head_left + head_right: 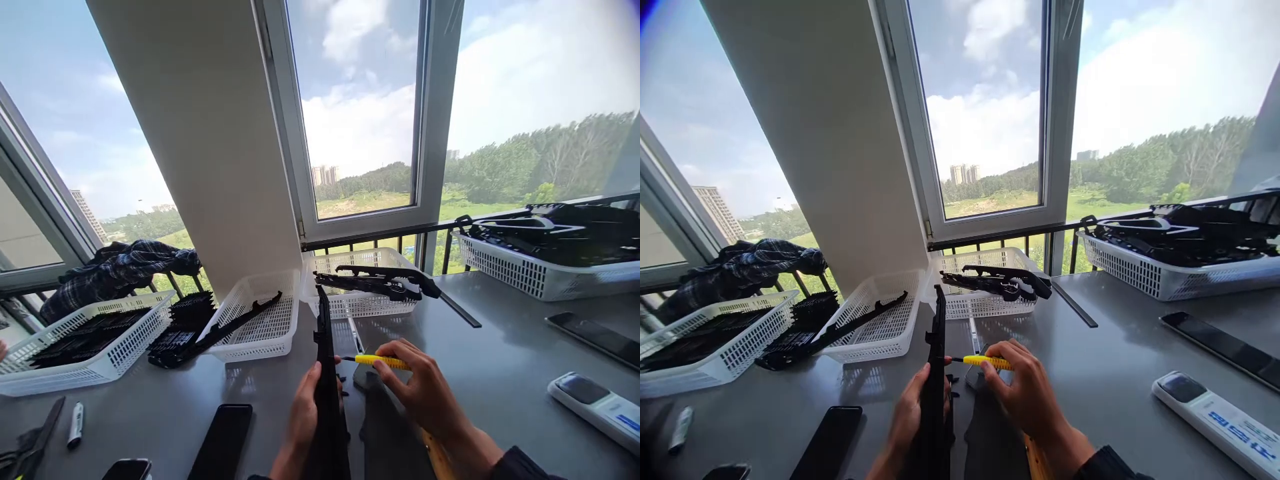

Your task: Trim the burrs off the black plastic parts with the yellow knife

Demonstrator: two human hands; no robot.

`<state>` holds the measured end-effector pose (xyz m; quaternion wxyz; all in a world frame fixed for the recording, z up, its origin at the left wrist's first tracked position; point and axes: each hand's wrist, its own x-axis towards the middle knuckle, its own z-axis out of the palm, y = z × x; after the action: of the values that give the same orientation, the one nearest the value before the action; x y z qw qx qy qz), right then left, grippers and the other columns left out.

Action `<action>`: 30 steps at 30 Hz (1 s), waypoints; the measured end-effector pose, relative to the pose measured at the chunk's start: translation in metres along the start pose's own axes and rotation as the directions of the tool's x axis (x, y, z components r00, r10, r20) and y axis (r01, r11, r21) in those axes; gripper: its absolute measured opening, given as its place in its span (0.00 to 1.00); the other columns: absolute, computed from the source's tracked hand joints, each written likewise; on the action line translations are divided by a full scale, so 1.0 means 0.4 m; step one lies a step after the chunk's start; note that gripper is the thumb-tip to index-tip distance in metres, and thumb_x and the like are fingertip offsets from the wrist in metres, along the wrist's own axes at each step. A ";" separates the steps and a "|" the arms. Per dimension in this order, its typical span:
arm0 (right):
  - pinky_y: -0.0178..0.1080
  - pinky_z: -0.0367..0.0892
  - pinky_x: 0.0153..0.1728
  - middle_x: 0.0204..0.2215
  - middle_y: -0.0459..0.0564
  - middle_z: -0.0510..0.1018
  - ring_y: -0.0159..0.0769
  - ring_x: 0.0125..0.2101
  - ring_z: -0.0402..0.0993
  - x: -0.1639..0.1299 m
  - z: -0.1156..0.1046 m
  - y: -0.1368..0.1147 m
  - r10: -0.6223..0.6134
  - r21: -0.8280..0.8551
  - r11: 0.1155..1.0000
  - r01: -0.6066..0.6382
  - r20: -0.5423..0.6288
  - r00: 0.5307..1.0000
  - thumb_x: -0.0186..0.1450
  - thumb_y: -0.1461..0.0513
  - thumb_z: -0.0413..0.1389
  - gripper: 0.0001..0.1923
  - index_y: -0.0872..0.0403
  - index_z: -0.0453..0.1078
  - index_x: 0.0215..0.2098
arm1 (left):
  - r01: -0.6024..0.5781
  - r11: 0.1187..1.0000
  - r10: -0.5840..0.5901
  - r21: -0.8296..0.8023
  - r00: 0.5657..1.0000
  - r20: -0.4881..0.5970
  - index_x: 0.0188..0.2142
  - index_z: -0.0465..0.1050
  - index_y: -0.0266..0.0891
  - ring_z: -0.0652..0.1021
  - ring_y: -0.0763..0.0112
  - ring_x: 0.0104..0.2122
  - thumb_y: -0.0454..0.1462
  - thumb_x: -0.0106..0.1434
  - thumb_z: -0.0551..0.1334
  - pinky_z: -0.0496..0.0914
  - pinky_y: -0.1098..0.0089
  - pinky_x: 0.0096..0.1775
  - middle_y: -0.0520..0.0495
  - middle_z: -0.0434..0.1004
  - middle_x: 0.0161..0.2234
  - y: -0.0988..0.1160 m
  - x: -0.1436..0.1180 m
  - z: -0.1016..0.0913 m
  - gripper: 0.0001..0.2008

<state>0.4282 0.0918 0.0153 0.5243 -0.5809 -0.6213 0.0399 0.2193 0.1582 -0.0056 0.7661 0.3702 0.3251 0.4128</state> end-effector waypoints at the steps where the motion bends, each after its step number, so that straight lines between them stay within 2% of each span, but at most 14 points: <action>1: 0.39 0.74 0.34 0.32 0.49 0.81 0.40 0.33 0.79 0.000 0.002 0.001 -0.009 0.002 1.000 0.009 0.012 1.000 0.71 0.52 0.57 0.13 0.49 0.77 0.34 | 0.002 1.000 -0.003 -0.017 1.000 -0.007 0.47 0.79 0.37 0.67 0.74 0.18 0.57 0.57 0.71 0.61 0.73 0.20 0.54 0.67 0.21 -0.004 0.002 -0.002 0.29; 10: 0.37 0.73 0.34 0.31 0.47 0.80 0.38 0.32 0.79 0.000 0.016 0.004 -0.010 0.031 0.999 0.009 0.003 1.000 0.70 0.55 0.58 0.10 0.49 0.76 0.33 | 0.041 0.997 -0.045 -0.069 0.997 -0.059 0.44 0.82 0.40 0.68 0.73 0.18 0.54 0.51 0.76 0.61 0.73 0.20 0.54 0.68 0.20 -0.005 0.016 -0.013 0.27; 16: 0.36 0.72 0.36 0.30 0.46 0.80 0.38 0.33 0.78 0.002 0.018 -0.003 0.003 -0.044 0.999 -0.004 -0.019 1.000 0.68 0.58 0.59 0.08 0.50 0.75 0.32 | 0.096 0.986 -0.108 -0.136 0.991 -0.085 0.45 0.81 0.40 0.68 0.73 0.17 0.51 0.49 0.78 0.64 0.73 0.19 0.55 0.67 0.19 0.007 0.002 0.000 0.27; 20: 0.36 0.71 0.36 0.33 0.47 0.81 0.38 0.34 0.78 0.002 0.013 -0.010 0.043 -0.034 0.999 -0.042 0.036 0.998 0.68 0.59 0.59 0.07 0.51 0.76 0.34 | 0.038 0.992 -0.051 -0.120 0.993 -0.104 0.50 0.79 0.40 0.70 0.72 0.18 0.51 0.57 0.74 0.64 0.73 0.19 0.53 0.71 0.22 0.000 -0.001 0.001 0.27; 22: 0.37 0.71 0.36 0.33 0.48 0.81 0.38 0.34 0.78 0.001 0.007 -0.016 0.057 -0.020 0.998 -0.056 0.062 0.996 0.69 0.58 0.58 0.08 0.51 0.76 0.34 | 0.009 0.994 -0.017 -0.106 0.997 -0.079 0.50 0.78 0.38 0.70 0.73 0.17 0.53 0.58 0.73 0.64 0.73 0.19 0.53 0.71 0.23 0.003 -0.004 0.005 0.27; 27: 0.37 0.70 0.34 0.31 0.49 0.80 0.38 0.32 0.77 -0.004 -0.010 -0.016 0.019 0.017 1.000 -0.021 0.113 0.993 0.69 0.55 0.57 0.10 0.51 0.76 0.33 | -0.012 0.998 0.013 -0.057 1.000 0.003 0.49 0.76 0.35 0.70 0.75 0.19 0.54 0.60 0.71 0.66 0.74 0.22 0.54 0.72 0.24 0.030 -0.014 0.022 0.27; 30: 0.38 0.71 0.37 0.32 0.49 0.82 0.39 0.33 0.78 -0.005 -0.019 -0.018 0.002 0.022 1.000 -0.004 0.112 0.994 0.69 0.55 0.57 0.11 0.51 0.76 0.34 | -0.010 0.999 0.009 -0.049 1.000 -0.017 0.48 0.76 0.36 0.69 0.75 0.18 0.52 0.61 0.70 0.64 0.74 0.20 0.54 0.71 0.23 0.042 -0.020 0.031 0.25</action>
<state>0.4281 0.0835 0.0222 0.4951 -0.5728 -0.6484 0.0802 0.2191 0.1539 0.0163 0.7702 0.3492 0.3198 0.4274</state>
